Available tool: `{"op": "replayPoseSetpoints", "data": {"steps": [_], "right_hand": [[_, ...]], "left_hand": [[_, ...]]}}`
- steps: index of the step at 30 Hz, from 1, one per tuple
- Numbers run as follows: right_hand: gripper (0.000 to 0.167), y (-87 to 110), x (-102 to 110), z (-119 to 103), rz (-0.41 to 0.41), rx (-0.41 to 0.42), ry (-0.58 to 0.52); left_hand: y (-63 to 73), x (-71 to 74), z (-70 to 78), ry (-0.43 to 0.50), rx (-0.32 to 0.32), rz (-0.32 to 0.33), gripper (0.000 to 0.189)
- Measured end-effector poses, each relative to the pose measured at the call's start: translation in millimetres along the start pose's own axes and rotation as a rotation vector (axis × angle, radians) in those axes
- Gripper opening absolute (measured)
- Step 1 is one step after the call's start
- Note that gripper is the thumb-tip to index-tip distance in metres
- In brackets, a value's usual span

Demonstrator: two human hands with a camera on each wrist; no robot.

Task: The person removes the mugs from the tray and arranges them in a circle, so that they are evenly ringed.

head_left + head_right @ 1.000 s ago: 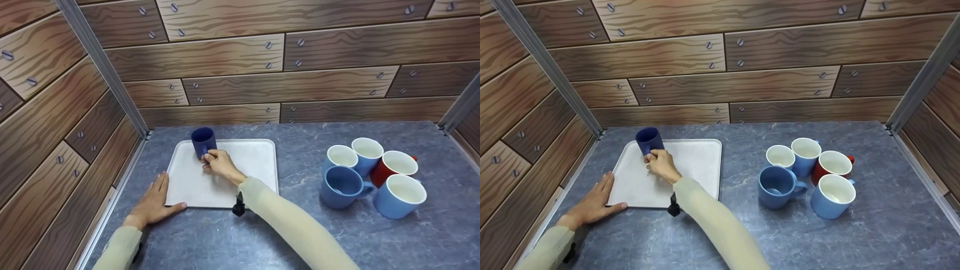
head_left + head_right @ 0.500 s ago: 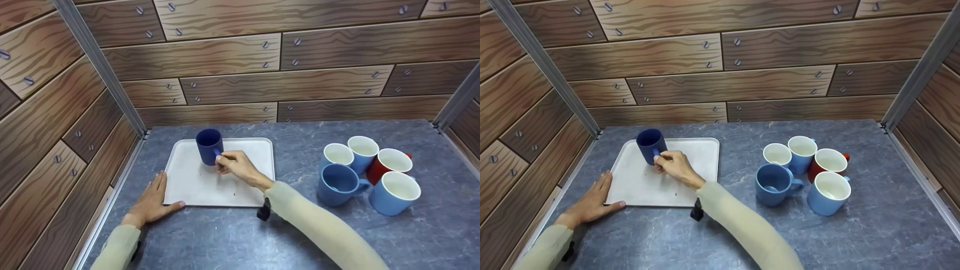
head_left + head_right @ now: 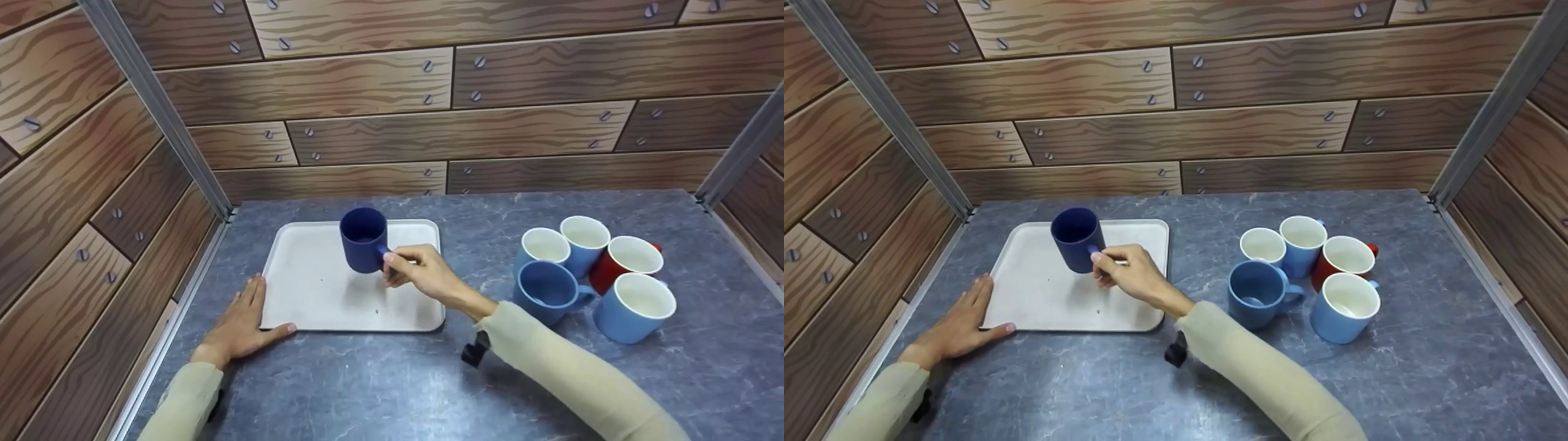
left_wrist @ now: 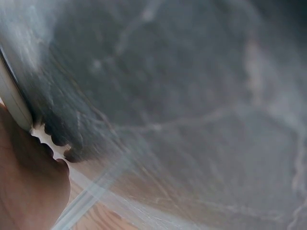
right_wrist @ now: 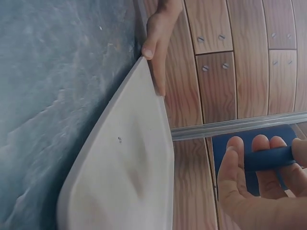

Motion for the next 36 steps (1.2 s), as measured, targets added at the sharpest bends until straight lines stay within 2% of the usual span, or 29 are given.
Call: {"op": "replayPoseSetpoints", "data": {"steps": [13,23,36], "right_hand": [[0.034,63.1,31,-10,-0.053,0.051,0.022],[0.03,111.1,53,-9,-0.105,0.104,0.114],[0.027,168.4,64,-13,-0.177,0.22,-0.002]], "left_hand": [[1.3,2.3,0.9,0.002,-0.015,0.012,0.128],[1.0,1.2,1.0,-0.004,-0.01,0.004,0.128],[1.9,0.6,-0.5,-0.002,0.005,-0.01,0.129]]}}
Point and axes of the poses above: each hand's wrist, its own y-axis away from the middle knuckle, its own x-axis out of the back of the hand, z = x × y, the point moved 3 cm from there along -y, towards the middle knuckle, and after that the axes turned 2 degrees about -x, right-handed, at the moved point
